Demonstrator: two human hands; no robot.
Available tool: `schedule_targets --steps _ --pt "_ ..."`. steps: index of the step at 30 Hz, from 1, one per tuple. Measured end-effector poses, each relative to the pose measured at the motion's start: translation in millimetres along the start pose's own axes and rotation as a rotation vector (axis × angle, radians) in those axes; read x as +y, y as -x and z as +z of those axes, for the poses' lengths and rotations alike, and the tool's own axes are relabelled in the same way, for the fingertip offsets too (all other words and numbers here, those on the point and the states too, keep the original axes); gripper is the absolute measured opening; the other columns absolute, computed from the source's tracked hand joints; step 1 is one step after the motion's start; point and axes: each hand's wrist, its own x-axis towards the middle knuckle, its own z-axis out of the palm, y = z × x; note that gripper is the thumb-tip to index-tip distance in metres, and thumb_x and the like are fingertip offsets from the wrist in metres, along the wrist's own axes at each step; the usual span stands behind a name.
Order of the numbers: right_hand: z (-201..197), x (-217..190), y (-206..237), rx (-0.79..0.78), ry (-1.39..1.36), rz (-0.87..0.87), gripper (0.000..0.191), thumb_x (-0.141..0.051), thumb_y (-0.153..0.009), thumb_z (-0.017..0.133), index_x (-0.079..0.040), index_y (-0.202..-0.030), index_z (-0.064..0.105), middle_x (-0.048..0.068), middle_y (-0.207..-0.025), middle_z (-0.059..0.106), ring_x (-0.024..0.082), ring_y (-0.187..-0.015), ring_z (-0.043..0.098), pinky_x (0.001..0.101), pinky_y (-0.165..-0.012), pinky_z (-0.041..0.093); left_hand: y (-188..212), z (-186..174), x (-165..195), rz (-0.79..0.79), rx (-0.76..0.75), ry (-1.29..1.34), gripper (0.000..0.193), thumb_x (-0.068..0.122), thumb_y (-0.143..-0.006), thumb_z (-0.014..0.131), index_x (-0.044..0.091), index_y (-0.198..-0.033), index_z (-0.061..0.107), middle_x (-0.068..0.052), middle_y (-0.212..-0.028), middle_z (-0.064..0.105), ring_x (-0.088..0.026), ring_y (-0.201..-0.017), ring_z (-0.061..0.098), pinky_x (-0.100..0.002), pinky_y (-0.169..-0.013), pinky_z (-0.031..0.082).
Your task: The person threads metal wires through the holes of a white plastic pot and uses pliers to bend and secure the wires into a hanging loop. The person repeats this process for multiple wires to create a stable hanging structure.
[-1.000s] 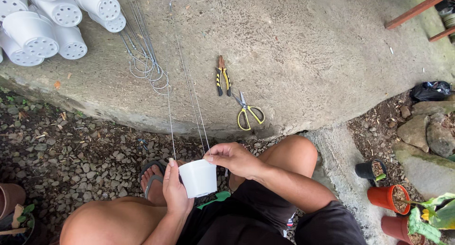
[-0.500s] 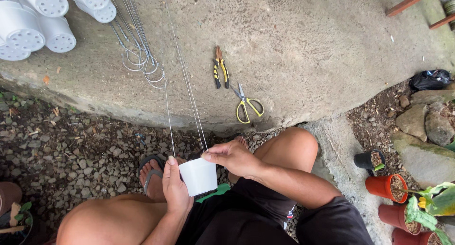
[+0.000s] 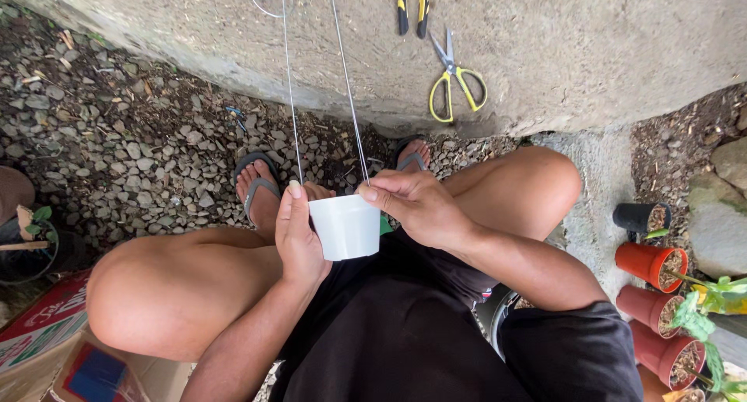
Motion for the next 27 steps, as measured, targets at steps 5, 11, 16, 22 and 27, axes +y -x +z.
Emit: schedule_targets --steps 5,11,16,22,27 --pt "-2.6 -0.7 -1.7 -0.03 0.011 0.004 0.027 -0.021 -0.106 0.06 0.001 -0.11 0.074 0.0 -0.091 0.071 0.005 -0.088 0.061 0.0244 -0.079 0.053 0.5 1.5 3.5 -0.022 0.021 -0.023 0.034 0.032 -0.113 0.041 0.008 -0.091 0.049 -0.002 -0.082 0.05 -0.014 -0.079 0.05 -0.034 -0.085 0.047" --pt "-3.7 -2.2 -1.0 -0.067 -0.053 0.069 0.028 -0.021 -0.106 0.059 0.001 -0.111 0.074 0.0 -0.095 0.072 0.005 -0.092 0.062 0.0241 -0.085 0.053 0.2 2.9 6.2 0.014 -0.054 -0.061 0.038 0.032 -0.117 0.039 0.009 -0.088 0.046 -0.002 -0.082 0.046 -0.016 -0.083 0.045 -0.036 -0.09 0.044" --pt "-7.6 -5.9 1.5 -0.13 -0.096 0.107 0.029 -0.02 -0.106 0.058 0.002 -0.117 0.074 0.001 -0.099 0.074 0.005 -0.096 0.064 0.0242 -0.09 0.053 2.9 1.9 9.9 0.001 -0.071 -0.084 0.039 0.033 -0.117 0.037 0.009 -0.087 0.045 -0.003 -0.083 0.045 -0.018 -0.084 0.044 -0.039 -0.098 0.043" --pt "-13.0 -13.5 4.5 -0.175 -0.065 0.045 0.027 -0.017 -0.106 0.059 0.002 -0.12 0.073 0.003 -0.1 0.074 0.007 -0.097 0.065 0.0244 -0.09 0.053 5.0 4.4 12.5 -0.006 -0.083 -0.127 0.039 0.033 -0.117 0.037 0.009 -0.088 0.044 -0.002 -0.084 0.044 -0.018 -0.085 0.042 -0.04 -0.1 0.042" --pt "-12.3 -14.9 4.3 -0.116 0.102 0.075 0.025 -0.016 -0.103 0.063 0.001 -0.117 0.075 0.005 -0.093 0.071 0.008 -0.088 0.064 0.0241 -0.081 0.053 4.7 5.6 13.1 0.01 -0.096 -0.14 0.04 0.033 -0.119 0.037 0.009 -0.087 0.043 -0.002 -0.083 0.042 -0.018 -0.085 0.041 -0.04 -0.101 0.041"
